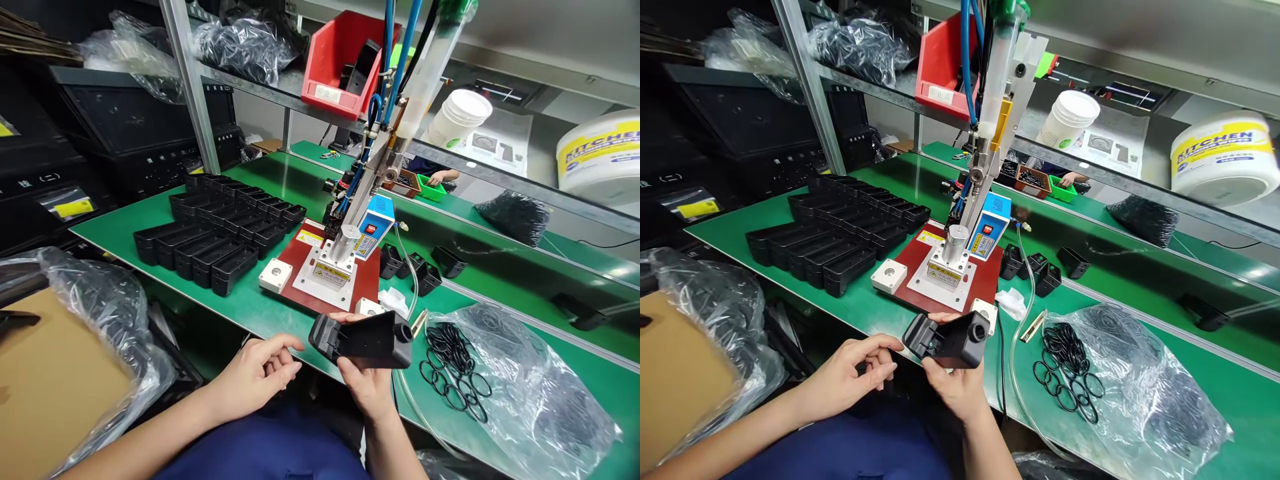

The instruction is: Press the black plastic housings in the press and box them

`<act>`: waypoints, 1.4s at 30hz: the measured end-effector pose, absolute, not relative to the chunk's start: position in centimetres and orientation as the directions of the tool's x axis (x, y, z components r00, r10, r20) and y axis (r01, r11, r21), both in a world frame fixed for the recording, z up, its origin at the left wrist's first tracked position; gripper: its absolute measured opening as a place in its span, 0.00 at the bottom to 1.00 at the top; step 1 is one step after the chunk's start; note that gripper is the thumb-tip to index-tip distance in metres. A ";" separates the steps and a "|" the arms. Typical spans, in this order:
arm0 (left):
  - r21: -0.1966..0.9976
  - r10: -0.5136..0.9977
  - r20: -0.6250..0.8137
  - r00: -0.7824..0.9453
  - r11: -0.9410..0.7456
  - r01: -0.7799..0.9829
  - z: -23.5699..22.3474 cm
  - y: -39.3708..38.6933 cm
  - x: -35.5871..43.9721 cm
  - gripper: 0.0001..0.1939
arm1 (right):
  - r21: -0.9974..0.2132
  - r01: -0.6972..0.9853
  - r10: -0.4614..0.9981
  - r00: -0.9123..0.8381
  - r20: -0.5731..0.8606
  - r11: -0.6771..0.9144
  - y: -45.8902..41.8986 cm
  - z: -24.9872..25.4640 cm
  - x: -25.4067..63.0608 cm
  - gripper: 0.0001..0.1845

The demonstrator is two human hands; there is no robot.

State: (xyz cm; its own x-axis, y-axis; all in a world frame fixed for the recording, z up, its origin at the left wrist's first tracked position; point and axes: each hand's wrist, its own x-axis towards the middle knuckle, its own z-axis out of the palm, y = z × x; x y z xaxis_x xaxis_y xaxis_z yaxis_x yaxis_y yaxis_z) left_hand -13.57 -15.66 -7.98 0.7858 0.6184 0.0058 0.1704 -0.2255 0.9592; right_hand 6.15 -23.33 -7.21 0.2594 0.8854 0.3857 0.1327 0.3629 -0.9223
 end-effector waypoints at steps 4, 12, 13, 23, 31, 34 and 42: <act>0.962 0.621 0.026 0.783 -0.228 0.149 -8.2 -15.5 -13.4 0.13 | -0.869 0.247 0.837 0.255 0.485 0.428 -23.4 -7.5 6.3 0.23; 0.929 0.649 0.215 0.730 -0.367 0.052 -7.6 -15.3 -13.4 0.10 | -0.582 0.676 0.707 0.126 0.696 0.453 -23.1 -6.4 6.9 0.31; 0.914 0.647 0.266 0.715 -0.405 0.027 -7.5 -15.2 -13.4 0.09 | -0.515 0.725 0.674 0.095 0.733 0.458 -23.0 -6.4 6.9 0.32; 0.786 0.568 0.508 0.647 -0.614 -0.078 -7.0 -15.2 -13.5 0.09 | -0.252 0.826 0.539 -0.073 0.839 0.504 -22.4 -6.7 6.5 0.33; 0.769 0.571 0.535 0.622 -0.634 -0.079 -6.9 -15.0 -13.5 0.08 | -0.746 0.574 0.657 0.425 0.623 0.336 -23.4 -8.5 6.7 0.29; 0.757 0.563 0.549 0.618 -0.648 -0.082 -6.8 -14.8 -13.4 0.08 | -0.881 0.329 0.666 0.578 0.472 0.339 -23.6 -9.9 6.9 0.26; 0.753 0.573 0.570 0.590 -0.651 -0.095 -5.1 -14.4 -13.1 0.26 | -0.859 0.441 0.787 0.417 0.454 0.262 -23.2 -7.9 6.7 0.25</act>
State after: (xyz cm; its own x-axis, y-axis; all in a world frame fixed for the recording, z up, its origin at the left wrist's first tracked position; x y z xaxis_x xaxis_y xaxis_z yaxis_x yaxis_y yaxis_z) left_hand -13.05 -14.38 -5.07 0.5896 0.5725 0.5698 -0.0948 -0.6515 0.7527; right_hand 6.67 -23.17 -7.86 0.4173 0.7870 0.4544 0.4408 0.2620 -0.8585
